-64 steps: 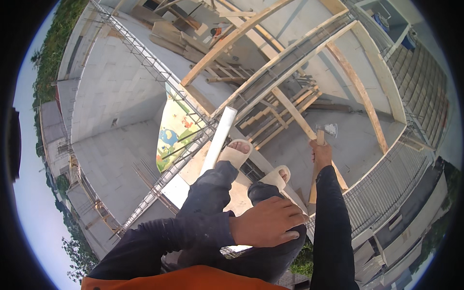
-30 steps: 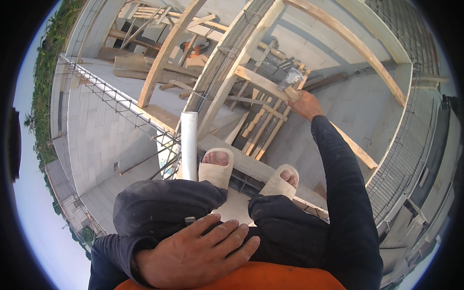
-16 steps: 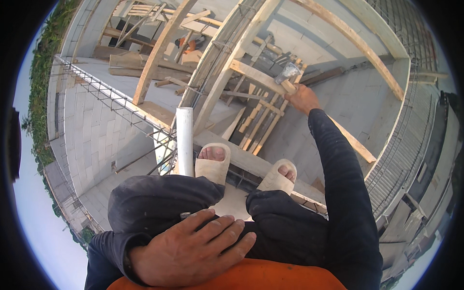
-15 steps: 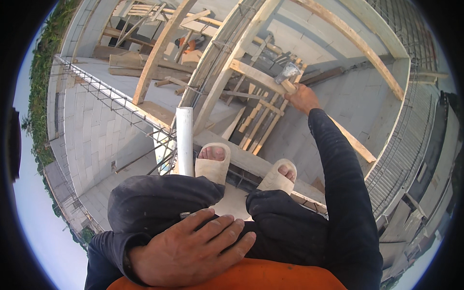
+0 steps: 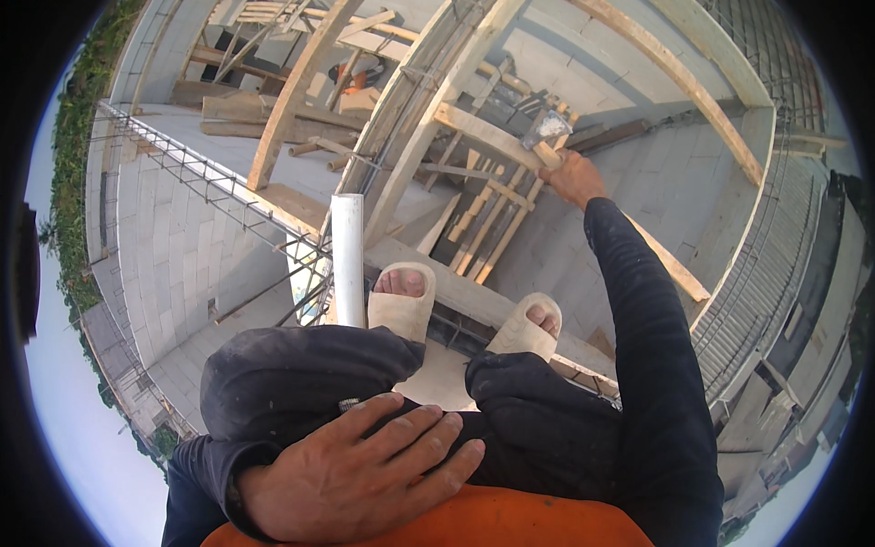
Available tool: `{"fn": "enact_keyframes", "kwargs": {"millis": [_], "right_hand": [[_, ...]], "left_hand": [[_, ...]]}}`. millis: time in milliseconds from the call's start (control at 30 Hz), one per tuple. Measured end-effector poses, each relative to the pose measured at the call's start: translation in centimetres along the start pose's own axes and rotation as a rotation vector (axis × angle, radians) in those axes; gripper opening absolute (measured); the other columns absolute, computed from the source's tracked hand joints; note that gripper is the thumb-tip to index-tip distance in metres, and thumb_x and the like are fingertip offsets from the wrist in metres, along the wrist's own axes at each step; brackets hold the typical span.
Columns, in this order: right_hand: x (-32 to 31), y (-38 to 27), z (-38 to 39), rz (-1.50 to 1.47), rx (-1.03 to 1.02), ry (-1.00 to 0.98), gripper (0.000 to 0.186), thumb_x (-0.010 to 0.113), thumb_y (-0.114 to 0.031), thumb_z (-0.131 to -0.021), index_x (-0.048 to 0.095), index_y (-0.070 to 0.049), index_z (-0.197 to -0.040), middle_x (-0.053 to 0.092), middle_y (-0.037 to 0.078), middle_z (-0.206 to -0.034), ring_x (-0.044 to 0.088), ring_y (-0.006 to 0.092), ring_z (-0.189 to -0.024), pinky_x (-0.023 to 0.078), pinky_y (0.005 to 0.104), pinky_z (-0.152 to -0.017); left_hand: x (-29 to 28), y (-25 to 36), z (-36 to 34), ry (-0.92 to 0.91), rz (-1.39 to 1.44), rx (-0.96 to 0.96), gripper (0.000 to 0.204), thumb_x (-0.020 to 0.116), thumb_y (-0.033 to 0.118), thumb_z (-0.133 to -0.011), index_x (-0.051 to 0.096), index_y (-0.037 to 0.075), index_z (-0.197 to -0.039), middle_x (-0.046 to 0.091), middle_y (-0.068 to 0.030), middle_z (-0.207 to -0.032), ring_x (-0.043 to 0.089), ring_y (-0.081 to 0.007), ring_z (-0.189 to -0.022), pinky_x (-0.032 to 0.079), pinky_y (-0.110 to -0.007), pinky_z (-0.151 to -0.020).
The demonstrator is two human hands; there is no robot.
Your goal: The person positions a piece of plywood on a wooden support structure and hammers it into place using a hammer.
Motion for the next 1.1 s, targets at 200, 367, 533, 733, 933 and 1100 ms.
{"fn": "enact_keyframes", "kwargs": {"millis": [200,367,533,733,933,1100], "right_hand": [[-0.6,-1.2,0.8,-0.026,0.001,0.002,0.073,0.079,-0.049,-0.084,0.068,-0.001,-0.138,0.077,0.027,-0.112,0.075,0.0379,-0.107,0.057,0.0436,-0.096],[-0.8,-0.7,0.5,-0.043,-0.001,0.02,0.067,0.077,-0.046,-0.084,0.071,-0.001,-0.133,0.078,0.022,-0.094,0.077,0.0329,-0.089,0.058,0.0415,-0.086],[-1.2,-1.6,1.2,-0.111,0.066,-0.051,0.06,0.076,-0.043,-0.084,0.073,-0.003,-0.129,0.072,0.013,-0.072,0.071,0.0237,-0.062,0.057,0.0374,-0.068],[-1.3,-1.8,1.4,-0.141,0.086,-0.085,0.057,0.077,-0.04,-0.085,0.073,-0.001,-0.126,0.071,0.011,-0.07,0.069,0.0218,-0.057,0.056,0.0364,-0.062],[-1.1,-1.5,0.9,-0.147,0.062,-0.05,0.058,0.079,-0.041,-0.085,0.072,-0.001,-0.127,0.071,0.012,-0.07,0.069,0.0212,-0.057,0.056,0.0363,-0.063],[-1.0,-1.6,1.1,-0.136,0.058,-0.06,0.06,0.079,-0.041,-0.086,0.072,0.0,-0.128,0.071,0.012,-0.07,0.069,0.0214,-0.058,0.056,0.0364,-0.063]], "left_hand": [[-0.7,0.8,0.0,0.12,-0.083,-0.033,0.042,0.058,0.02,-0.097,0.06,0.004,-0.136,0.064,-0.0121,-0.127,0.061,-0.0266,-0.123,0.048,-0.044,-0.11],[-0.6,0.7,-0.1,0.169,-0.119,-0.022,0.043,0.06,0.019,-0.095,0.059,0.003,-0.136,0.063,-0.0123,-0.128,0.06,-0.0262,-0.123,0.048,-0.044,-0.109],[-2.6,0.6,-0.6,0.043,-0.114,-0.01,0.043,0.06,0.019,-0.096,0.058,0.003,-0.136,0.063,-0.0126,-0.127,0.06,-0.026,-0.122,0.048,-0.043,-0.108],[-1.5,0.6,-0.8,0.139,-0.134,-0.022,0.042,0.059,0.019,-0.097,0.058,0.004,-0.136,0.063,-0.0126,-0.127,0.06,-0.0259,-0.121,0.048,-0.042,-0.107],[-2.4,0.6,-0.8,0.033,-0.107,-0.001,0.042,0.059,0.019,-0.096,0.058,0.004,-0.135,0.063,-0.0128,-0.128,0.06,-0.026,-0.121,0.048,-0.042,-0.106],[-2.5,0.7,-0.8,0.042,-0.105,0.0,0.041,0.059,0.019,-0.096,0.059,0.003,-0.135,0.063,-0.0128,-0.127,0.061,-0.0262,-0.121,0.049,-0.041,-0.105]]}}
Point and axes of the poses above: each hand's wrist, its own z-axis away from the middle knuckle, its own x-axis out of the palm, y = z × x, the point moved 10 cm from there along -z, towards the middle knuckle
